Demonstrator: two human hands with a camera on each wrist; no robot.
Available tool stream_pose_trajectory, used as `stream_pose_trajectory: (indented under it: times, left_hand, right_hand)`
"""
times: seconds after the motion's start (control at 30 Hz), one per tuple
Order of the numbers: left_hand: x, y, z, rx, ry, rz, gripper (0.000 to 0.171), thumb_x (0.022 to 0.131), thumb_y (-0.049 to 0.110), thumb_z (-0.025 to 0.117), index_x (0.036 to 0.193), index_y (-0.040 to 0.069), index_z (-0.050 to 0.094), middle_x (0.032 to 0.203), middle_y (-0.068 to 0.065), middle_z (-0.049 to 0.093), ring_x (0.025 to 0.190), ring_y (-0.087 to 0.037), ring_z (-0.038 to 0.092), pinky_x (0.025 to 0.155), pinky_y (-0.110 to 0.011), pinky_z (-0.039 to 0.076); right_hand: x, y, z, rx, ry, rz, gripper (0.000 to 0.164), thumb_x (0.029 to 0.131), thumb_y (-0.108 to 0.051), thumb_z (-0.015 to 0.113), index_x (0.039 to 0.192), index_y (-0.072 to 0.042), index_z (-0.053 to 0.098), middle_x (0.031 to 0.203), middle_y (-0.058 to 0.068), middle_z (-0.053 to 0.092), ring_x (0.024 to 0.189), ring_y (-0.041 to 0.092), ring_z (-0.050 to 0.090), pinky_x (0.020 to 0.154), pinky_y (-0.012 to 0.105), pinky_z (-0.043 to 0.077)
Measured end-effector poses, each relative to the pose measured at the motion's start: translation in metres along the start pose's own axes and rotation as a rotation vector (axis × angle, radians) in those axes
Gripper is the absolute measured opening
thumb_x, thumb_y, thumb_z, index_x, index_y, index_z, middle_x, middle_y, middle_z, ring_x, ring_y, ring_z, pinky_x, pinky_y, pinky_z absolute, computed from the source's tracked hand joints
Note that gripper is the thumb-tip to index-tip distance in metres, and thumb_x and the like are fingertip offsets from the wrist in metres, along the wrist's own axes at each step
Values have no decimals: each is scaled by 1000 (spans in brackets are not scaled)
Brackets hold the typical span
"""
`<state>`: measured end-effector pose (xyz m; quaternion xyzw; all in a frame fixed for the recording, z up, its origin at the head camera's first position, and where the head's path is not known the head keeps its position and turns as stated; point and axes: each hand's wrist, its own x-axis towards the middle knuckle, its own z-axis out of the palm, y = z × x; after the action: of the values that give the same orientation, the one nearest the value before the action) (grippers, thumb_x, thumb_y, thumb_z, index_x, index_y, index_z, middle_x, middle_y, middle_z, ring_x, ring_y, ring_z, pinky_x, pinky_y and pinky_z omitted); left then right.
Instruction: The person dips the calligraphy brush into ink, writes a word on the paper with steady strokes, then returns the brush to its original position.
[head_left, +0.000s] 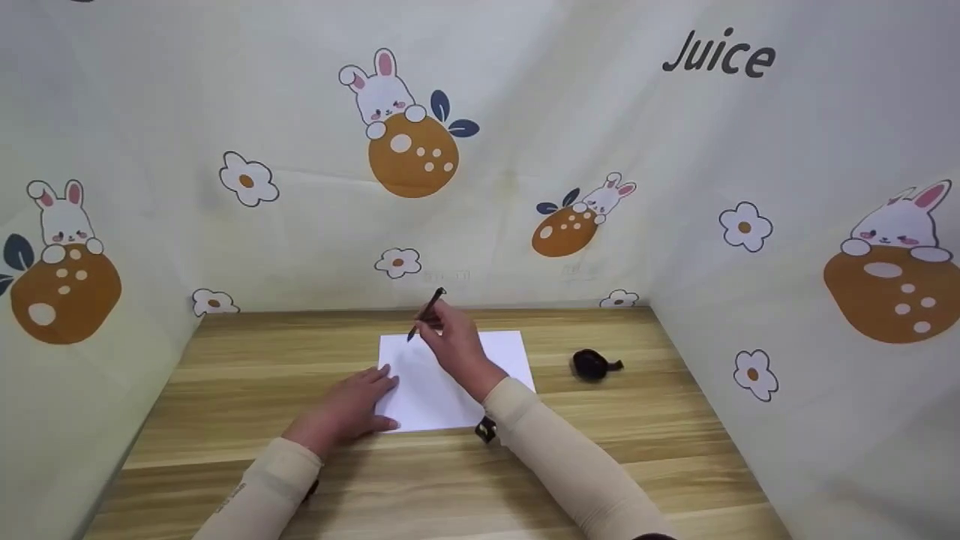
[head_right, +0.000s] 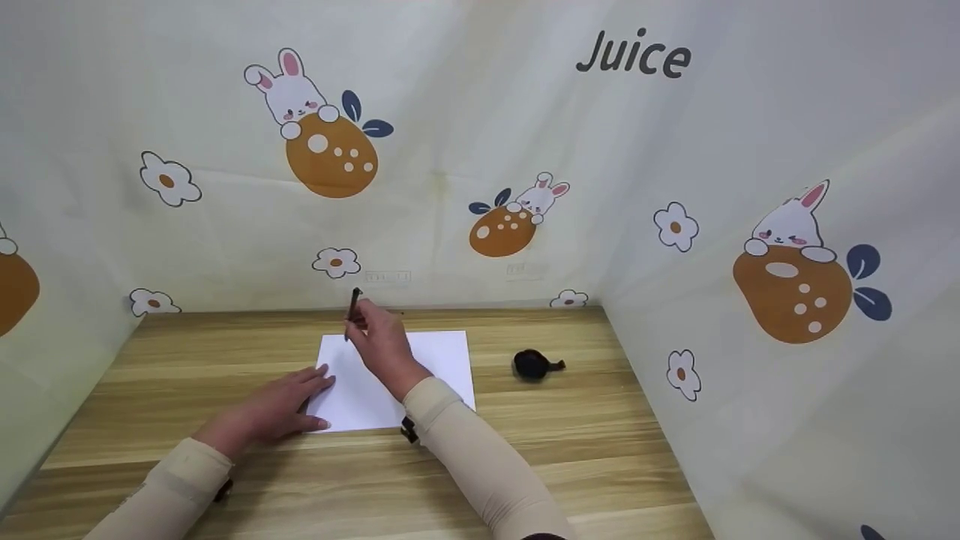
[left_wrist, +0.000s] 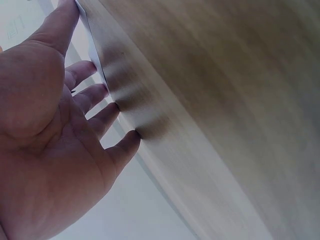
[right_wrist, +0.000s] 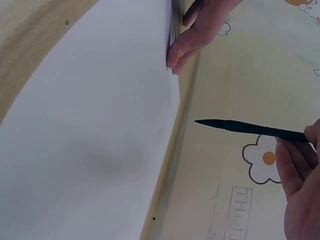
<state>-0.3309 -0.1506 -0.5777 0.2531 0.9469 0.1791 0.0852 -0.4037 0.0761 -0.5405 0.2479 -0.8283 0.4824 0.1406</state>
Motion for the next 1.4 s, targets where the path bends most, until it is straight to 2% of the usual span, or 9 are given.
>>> stream_pose_trajectory:
  times: [0.17,0.4,0.67,1.1,1.4]
  left_hand:
    - [1,1,-1,6,0,4,82,98,43,85,159,-3,55,169,-28,45,157,-52,40,125,-70,35]
    - [2,-1,1,10,-8,-13,83,98,44,85,160,0,55,171,-26,44,158,-51,39,125,-70,34]
    - [2,-3,3,24,1,6,83,98,45,84,160,-2,55,170,-27,44,157,-53,40,124,-71,35]
    - [0,1,-1,12,17,41,82,96,40,87,155,-8,56,166,-32,46,153,-56,42,122,-68,39]
    - [3,-4,3,22,27,55,82,97,40,85,157,-8,54,166,-34,45,153,-57,41,122,-71,38]
  right_hand:
    - [1,3,5,-25,-22,-8,9,105,-5,74,114,-7,74,111,7,81,104,10,77,95,26,62]
    - [0,7,10,-109,-42,-12,6,105,-8,76,111,-10,75,108,-1,79,104,8,77,93,20,60]
    - [-3,10,13,-154,-37,-64,5,103,-6,78,107,-7,75,107,4,80,102,12,79,91,19,60]
    - [-6,14,18,-140,-83,-58,6,103,-4,78,105,-7,72,105,4,81,100,11,79,89,19,61]
    - [-6,15,19,-164,-109,-50,10,102,-5,79,103,-9,71,103,3,82,97,10,78,86,19,61]
